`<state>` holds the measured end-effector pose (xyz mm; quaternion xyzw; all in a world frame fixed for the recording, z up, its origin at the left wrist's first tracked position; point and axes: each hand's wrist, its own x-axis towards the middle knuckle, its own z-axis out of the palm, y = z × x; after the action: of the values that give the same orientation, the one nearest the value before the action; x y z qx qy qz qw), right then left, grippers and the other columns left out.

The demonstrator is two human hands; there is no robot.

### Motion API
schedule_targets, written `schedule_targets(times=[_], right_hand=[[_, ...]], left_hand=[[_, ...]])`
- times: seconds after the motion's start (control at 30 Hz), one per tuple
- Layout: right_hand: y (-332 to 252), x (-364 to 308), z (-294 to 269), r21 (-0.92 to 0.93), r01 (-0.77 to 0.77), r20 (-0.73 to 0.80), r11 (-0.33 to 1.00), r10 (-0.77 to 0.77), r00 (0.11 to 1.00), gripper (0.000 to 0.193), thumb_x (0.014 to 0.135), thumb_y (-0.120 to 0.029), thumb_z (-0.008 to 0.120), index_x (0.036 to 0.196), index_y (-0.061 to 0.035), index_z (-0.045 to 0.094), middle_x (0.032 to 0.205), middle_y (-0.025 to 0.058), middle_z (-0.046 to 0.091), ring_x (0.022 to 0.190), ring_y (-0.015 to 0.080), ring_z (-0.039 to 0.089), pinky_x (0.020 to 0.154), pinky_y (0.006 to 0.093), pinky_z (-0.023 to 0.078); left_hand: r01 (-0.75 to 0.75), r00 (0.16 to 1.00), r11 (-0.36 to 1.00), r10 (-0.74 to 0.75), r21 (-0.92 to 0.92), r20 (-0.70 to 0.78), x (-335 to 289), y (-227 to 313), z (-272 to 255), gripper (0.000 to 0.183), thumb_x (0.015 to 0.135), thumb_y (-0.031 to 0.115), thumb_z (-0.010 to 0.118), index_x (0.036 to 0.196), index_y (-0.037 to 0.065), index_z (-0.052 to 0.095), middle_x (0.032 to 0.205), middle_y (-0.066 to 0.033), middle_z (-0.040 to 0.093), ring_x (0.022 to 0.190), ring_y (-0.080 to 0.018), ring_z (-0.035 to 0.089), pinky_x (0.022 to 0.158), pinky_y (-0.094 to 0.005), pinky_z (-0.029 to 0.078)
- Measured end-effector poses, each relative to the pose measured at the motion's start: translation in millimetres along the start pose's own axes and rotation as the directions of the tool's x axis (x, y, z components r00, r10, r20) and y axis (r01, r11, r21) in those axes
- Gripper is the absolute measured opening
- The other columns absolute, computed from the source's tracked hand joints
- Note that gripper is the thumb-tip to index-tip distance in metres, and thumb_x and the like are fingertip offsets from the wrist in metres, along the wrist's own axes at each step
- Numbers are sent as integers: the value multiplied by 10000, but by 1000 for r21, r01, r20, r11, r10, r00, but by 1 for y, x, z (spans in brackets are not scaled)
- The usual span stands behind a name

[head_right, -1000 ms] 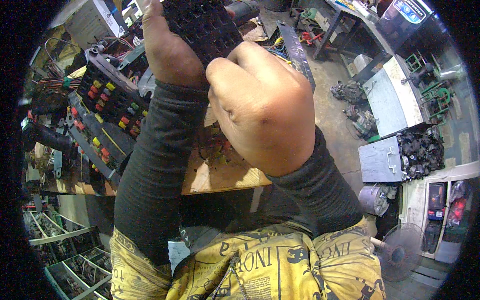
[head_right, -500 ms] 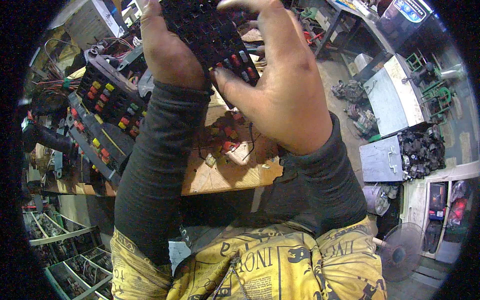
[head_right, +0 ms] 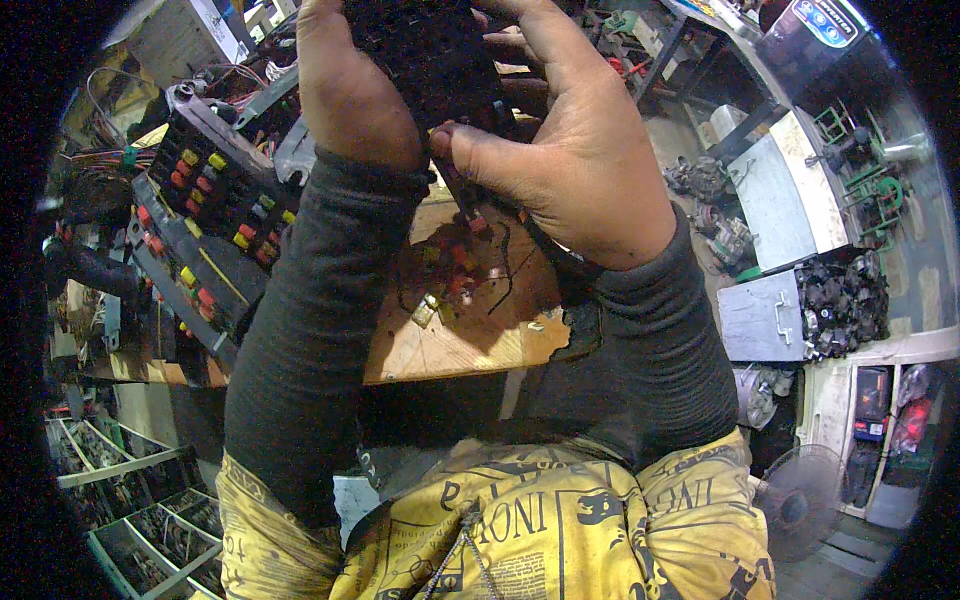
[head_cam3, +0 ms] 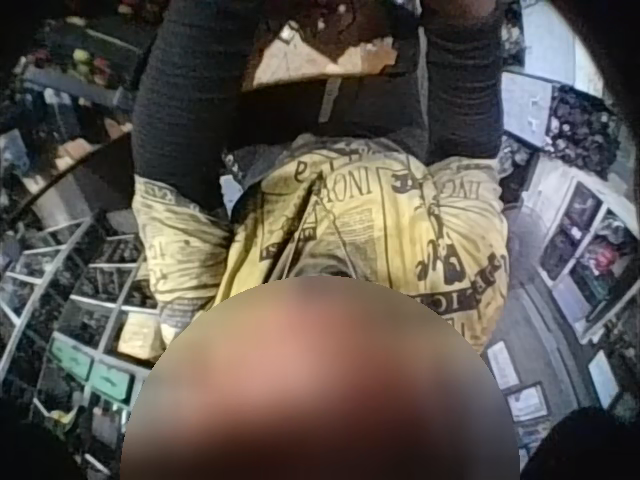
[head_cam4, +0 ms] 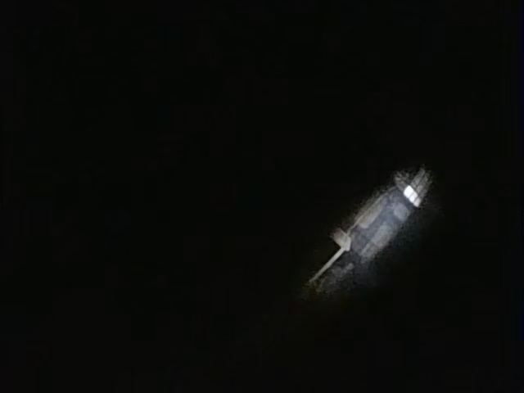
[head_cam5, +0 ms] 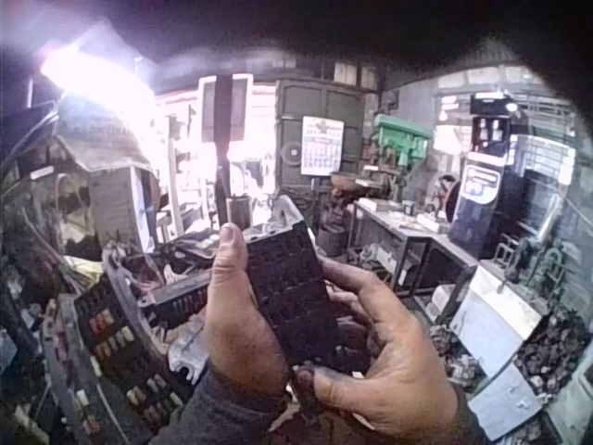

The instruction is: The person inserts multiple colored fuses into a black fuse box using fingers and pliers. They pick up fuses from the table, place them into slots, and occasionally use pliers to adjust or secure them.

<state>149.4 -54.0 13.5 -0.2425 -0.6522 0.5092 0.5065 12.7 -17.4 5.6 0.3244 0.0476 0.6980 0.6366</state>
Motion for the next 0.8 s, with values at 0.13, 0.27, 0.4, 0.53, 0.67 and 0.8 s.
schedule_targets(times=[0.13,0.27,0.4,0.53,0.67,0.8], right_hand=[[2,-2,1,14,-12,3,1000,12,1000,584,780,-17,751,1320,-43,529,1269,123,552,1178,228,546,991,356,436],[5,-4,2,21,-15,-4,1000,15,1000,600,787,-13,743,1339,-43,509,1291,127,543,1195,232,539,1002,360,432],[6,-4,2,31,-20,-7,999,20,1000,617,793,-10,735,1358,-43,490,1313,131,535,1212,235,531,1014,363,428],[7,-5,2,36,-26,-13,999,27,1000,634,799,-6,727,1377,-43,470,1335,135,526,1228,238,523,1025,367,425],[8,-7,2,35,-27,-18,999,28,999,650,805,-2,719,1396,-43,451,1357,138,517,1245,242,516,1036,371,421],[6,-6,2,40,-28,-21,999,29,999,667,811,1,711,1415,-43,432,1379,142,509,1262,245,508,1047,375,417]], left_hand=[[-57,996,998,59,-39,69,4,-2,1,501,1043,497,382,1061,58,624,845,-99,666,677,-248,673,599,-373,582],[-43,999,999,43,0,34,1,-2,4,482,1045,486,386,1049,67,623,834,-92,660,671,-245,669,594,-373,580],[-36,999,999,36,-18,-13,-1,-2,7,466,1043,478,394,1032,71,621,831,-87,654,662,-244,663,585,-373,575],[-24,998,1000,24,10,53,-2,1,5,470,1034,491,404,1029,75,623,827,-83,649,656,-239,657,582,-371,572],[-2,1000,998,2,-62,4,-2,-1,4,480,1028,506,407,1041,79,626,824,-84,648,663,-240,657,586,-377,571],[-52,999,999,52,14,-8,0,0,3,485,1029,499,404,1051,70,629,839,-88,659,695,-242,668,615,-377,574]])
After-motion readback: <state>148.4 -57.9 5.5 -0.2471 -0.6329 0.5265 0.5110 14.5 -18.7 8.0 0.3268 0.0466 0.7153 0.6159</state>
